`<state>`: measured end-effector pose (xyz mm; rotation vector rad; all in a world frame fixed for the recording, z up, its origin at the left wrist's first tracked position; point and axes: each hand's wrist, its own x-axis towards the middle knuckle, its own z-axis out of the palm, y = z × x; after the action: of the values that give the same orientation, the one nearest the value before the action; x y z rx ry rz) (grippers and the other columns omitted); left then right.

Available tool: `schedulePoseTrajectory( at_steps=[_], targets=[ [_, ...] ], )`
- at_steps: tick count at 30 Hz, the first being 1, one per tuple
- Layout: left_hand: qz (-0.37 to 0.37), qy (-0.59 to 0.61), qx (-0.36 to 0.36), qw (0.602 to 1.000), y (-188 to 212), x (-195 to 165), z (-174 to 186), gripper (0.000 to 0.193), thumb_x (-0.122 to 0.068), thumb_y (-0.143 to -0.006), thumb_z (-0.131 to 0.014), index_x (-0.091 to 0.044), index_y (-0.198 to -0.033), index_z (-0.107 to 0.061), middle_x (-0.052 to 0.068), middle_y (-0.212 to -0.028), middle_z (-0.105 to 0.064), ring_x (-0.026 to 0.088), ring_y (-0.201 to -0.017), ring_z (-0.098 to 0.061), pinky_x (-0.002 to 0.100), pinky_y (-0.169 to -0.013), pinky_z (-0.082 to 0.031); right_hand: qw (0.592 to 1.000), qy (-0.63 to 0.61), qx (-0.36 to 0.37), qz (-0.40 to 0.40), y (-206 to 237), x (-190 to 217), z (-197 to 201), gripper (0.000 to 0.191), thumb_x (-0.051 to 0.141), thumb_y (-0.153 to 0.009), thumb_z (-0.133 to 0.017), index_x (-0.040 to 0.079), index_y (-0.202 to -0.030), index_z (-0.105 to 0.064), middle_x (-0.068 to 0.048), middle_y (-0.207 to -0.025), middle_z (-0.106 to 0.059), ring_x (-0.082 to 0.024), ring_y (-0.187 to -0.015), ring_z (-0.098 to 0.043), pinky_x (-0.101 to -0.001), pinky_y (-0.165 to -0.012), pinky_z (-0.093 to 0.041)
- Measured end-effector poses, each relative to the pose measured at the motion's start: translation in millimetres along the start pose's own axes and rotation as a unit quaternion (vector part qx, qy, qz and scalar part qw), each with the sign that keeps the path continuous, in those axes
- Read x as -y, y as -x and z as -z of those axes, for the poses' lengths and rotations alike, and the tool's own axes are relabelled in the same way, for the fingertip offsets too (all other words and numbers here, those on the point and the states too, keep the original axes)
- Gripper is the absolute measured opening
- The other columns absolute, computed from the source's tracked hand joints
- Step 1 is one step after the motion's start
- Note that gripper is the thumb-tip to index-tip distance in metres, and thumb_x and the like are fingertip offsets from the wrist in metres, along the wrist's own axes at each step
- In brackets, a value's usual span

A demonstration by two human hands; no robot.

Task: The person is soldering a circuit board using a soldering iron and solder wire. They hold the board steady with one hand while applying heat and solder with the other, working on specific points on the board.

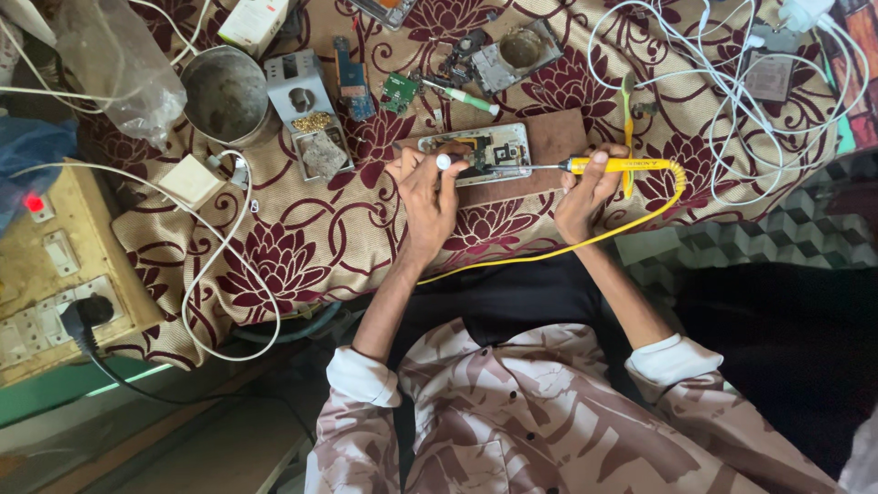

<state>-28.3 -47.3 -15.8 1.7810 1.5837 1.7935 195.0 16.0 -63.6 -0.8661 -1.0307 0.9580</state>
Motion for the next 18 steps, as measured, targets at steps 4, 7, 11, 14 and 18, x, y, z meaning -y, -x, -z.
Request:
schedulePoseTrajectory(
  at_steps=[4,7,11,14,18],
  targets=[
    [-0.009,-0.025,0.001,1.000,-3.6,-2.3,-0.6,0.018,-0.019,-0.104,-0.063,-0.007,-0.097,-0.073,0.007,-0.080,-0.062,0.022,-0.081,-0.044,0.038,-0.084,-0.030,1.000,0.005,-0.001,0.009,-2.7,-1.5,0.4,0.020,0.031,-0.116,-0.043,0.012,-0.112,-0.040,0.000,-0.084,-0.043,-0.008,-0.066,-0.041,-0.0209,-0.058,-0.035],
    [-0.009,-0.021,0.000,1.000,-4.1,-2.0,-2.7,0.019,-0.021,-0.104,-0.062,-0.007,-0.099,-0.074,0.007,-0.080,-0.061,0.021,-0.082,-0.044,0.038,-0.085,-0.030,1.000,0.014,0.006,0.022,-3.4,-0.9,1.1,0.021,0.032,-0.117,-0.043,0.012,-0.112,-0.040,-0.001,-0.085,-0.043,-0.008,-0.066,-0.040,-0.0210,-0.058,-0.035],
    [0.000,-0.011,0.006,1.000,-3.3,0.9,-5.4,0.019,-0.022,-0.103,-0.064,-0.006,-0.103,-0.075,0.005,-0.077,-0.060,0.020,-0.078,-0.042,0.037,-0.081,-0.030,0.999,0.014,0.016,0.025,-3.6,0.1,2.0,0.021,0.032,-0.117,-0.043,0.011,-0.111,-0.039,-0.001,-0.083,-0.042,-0.008,-0.065,-0.040,-0.0216,-0.058,-0.035],
    [0.006,0.003,0.011,1.000,-2.6,2.2,-5.5,0.018,-0.022,-0.104,-0.066,-0.006,-0.105,-0.074,0.005,-0.077,-0.059,0.020,-0.078,-0.041,0.035,-0.080,-0.031,1.000,0.010,0.011,0.026,-4.6,-0.6,1.7,0.022,0.032,-0.116,-0.042,0.011,-0.112,-0.039,-0.001,-0.079,-0.041,-0.008,-0.062,-0.039,-0.0218,-0.057,-0.035],
    [-0.012,-0.026,0.005,1.000,-2.5,-0.3,-4.0,0.017,-0.021,-0.103,-0.066,-0.007,-0.103,-0.075,0.005,-0.076,-0.060,0.020,-0.078,-0.043,0.037,-0.082,-0.030,1.000,-0.003,0.006,0.010,-5.2,-1.4,1.7,0.022,0.031,-0.116,-0.043,0.011,-0.111,-0.039,-0.001,-0.081,-0.041,-0.009,-0.063,-0.040,-0.0227,-0.058,-0.035]
  ],
)
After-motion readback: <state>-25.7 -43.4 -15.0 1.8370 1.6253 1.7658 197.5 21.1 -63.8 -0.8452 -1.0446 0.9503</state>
